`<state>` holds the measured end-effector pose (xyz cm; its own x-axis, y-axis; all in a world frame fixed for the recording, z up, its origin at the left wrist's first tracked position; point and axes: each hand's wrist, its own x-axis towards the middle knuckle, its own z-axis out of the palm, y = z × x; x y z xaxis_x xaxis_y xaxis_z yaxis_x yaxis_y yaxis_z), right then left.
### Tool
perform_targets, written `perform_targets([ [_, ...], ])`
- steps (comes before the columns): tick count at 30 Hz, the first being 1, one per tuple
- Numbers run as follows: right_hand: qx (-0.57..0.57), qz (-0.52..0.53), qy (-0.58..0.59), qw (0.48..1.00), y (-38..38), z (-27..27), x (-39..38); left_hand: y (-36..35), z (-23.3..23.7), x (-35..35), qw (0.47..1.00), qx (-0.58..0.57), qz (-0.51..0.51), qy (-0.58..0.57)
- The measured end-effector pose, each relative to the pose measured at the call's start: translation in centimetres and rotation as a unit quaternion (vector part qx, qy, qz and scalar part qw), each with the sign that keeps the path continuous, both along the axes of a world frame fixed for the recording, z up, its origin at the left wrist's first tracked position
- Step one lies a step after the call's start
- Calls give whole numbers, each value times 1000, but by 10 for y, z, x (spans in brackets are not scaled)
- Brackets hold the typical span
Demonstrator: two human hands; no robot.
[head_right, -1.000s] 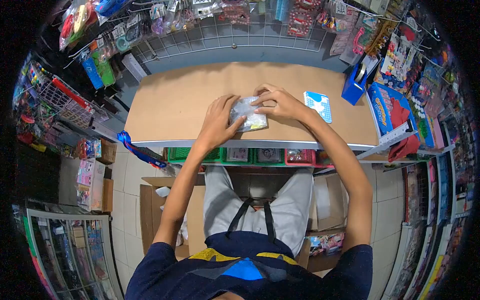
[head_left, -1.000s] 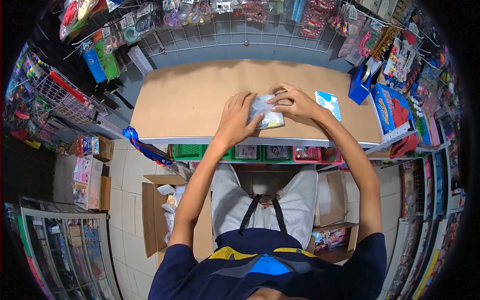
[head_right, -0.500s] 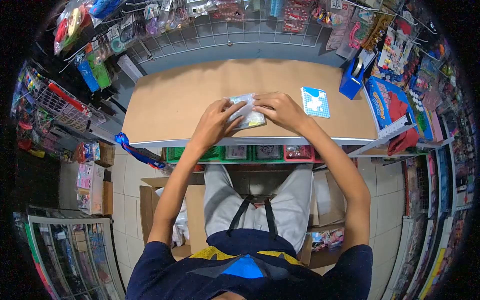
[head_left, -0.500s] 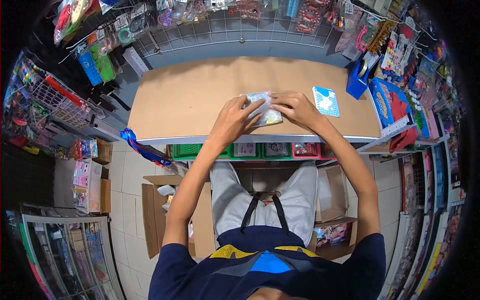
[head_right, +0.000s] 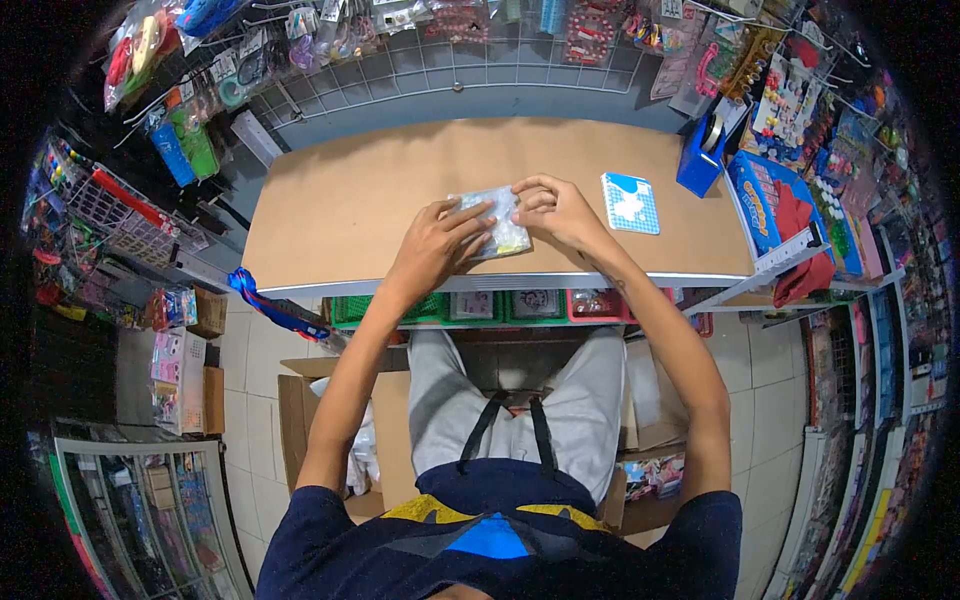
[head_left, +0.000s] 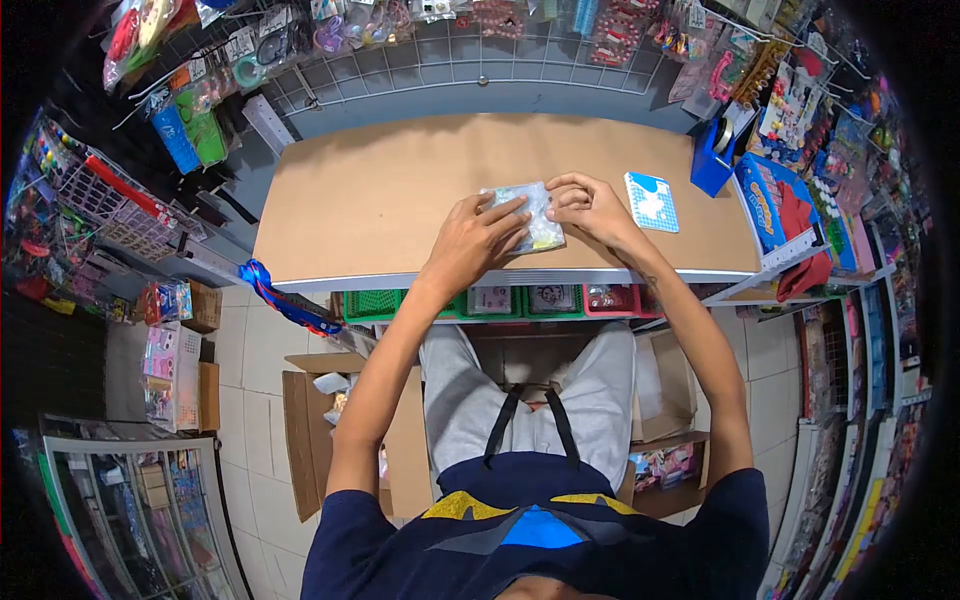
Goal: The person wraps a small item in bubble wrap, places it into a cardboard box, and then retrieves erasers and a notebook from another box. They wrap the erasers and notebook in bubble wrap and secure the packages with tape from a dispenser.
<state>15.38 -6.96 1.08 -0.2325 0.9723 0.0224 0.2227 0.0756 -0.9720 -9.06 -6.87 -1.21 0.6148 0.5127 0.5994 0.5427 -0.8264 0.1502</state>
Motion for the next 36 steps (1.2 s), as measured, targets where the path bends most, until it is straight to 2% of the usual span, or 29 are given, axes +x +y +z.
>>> perform_targets([
  [3, -89, -47, 148, 984, -9, 7, -11, -3, 3, -1, 1000, -15, 2, 1],
  [6, -88, -65, 142, 984, -10, 6, -13, -4, 4, -2, 1000, -16, 2, -1],
  [9, -20, -86, 95, 992, -11, -3, -16, -4, 6, -3, 999, -34, -6, -2],
  [12, -11, -96, 61, 993, -11, -8, -11, -4, 7, -7, 998, -56, -18, 9],
  [15, 73, -145, -32, 986, -12, -16, -17, -1, 11, -10, 995, -84, -48, 19],
  [18, 240, -83, -120, 960, -17, -2, -17, 0, 14, -12, 992, -105, -71, 16],
  [21, 222, -8, -195, 955, -13, -5, -6, -2, 16, -12, 995, -80, -60, 15],
  [24, 306, -10, -267, 914, -15, -6, -7, -8, 15, -11, 996, -87, -26, -15],
  [26, 313, -14, -268, 911, -17, -8, -9, -12, 14, -10, 996, -86, 2, -35],
  [29, 322, -20, -275, 906, -19, -9, -11, -11, 22, -15, 987, -153, -21, -53],
  [32, 347, -11, -290, 892, -17, -7, -9, 9, 22, -25, 959, -223, -47, -168],
  [35, 343, -12, -288, 894, -18, -7, -9, 28, 34, -39, 944, -234, -34, -228],
  [36, 337, -12, -284, 897, -18, -7, -10, 34, 37, -43, 944, -255, -26, -209],
])
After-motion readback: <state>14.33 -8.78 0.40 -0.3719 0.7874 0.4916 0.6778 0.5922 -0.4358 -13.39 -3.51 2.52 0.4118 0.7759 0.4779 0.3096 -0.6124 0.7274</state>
